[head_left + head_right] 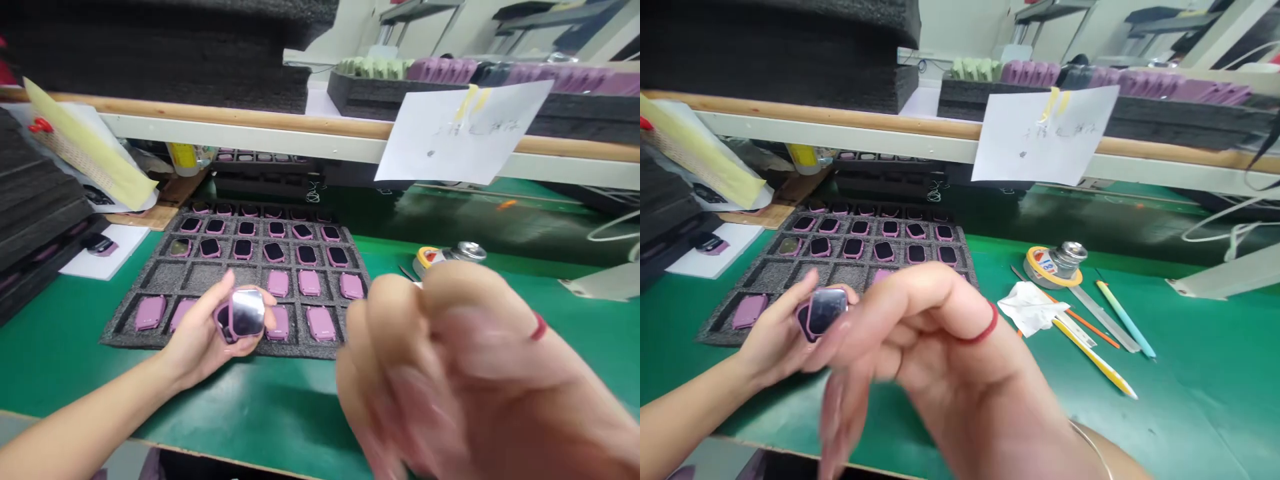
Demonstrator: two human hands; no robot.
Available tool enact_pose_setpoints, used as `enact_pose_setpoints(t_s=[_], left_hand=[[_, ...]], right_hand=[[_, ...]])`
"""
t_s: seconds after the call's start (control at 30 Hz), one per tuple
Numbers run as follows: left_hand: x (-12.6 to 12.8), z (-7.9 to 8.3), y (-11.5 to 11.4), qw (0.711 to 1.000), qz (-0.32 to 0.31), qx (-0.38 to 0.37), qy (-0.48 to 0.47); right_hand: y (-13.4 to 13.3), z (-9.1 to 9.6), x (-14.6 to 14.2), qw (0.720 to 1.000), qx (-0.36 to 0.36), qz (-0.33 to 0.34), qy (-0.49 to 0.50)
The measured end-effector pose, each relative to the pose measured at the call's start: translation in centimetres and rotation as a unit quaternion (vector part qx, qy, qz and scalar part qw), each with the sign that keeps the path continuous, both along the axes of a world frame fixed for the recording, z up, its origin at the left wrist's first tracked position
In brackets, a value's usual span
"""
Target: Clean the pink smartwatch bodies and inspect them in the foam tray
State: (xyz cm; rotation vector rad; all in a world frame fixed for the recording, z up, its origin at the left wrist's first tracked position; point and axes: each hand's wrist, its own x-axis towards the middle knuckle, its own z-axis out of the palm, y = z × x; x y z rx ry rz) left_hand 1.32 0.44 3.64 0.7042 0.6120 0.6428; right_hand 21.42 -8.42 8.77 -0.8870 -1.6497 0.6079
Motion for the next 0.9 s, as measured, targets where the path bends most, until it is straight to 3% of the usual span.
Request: enact_pose_setpoints(t_s=[0.1, 0.17, 0.23, 0.37, 0.57, 0.77, 0.9], left_hand=[[0.2, -0.1, -0.2, 0.999, -0.001, -0.031, -0.035], [0.3, -0.4, -0.3, 0.998, 0.014, -0.043, -0.045], [0.3, -0.7, -0.4, 0.998, 0.026, -0.043, -0.049], [0.4, -0.9, -0.4, 0.998, 0.021, -0.041, -0.047], [0.4, -0.8, -0.2, 0.996, -0.003, -0.026, -0.085], [0.0, -0.9, -0.1, 0.995, -0.024, -0.033, -0.097], [0.0, -0.9, 0.0, 0.996, -0.017, -0.021, -0.088]], right_hand=[[2.6, -0.1, -1.3, 0.993, 0.065, 0.029, -0.094], [4.1, -1.2, -2.1, 0.975, 0.108, 0.018, -0.194], [5.1, -2.6, -2.6, 0.967, 0.107, 0.013, -0.229], [6.0, -4.3, -2.7, 0.978, 0.086, 0.034, -0.189], [6.0, -3.7, -2.5, 0.983, 0.106, 0.0, -0.151], [5.6, -3.1, -2.1, 0.99, 0.065, -0.087, 0.089], [5.8, -3.9, -1.8, 0.999, 0.029, -0.017, 0.017]])
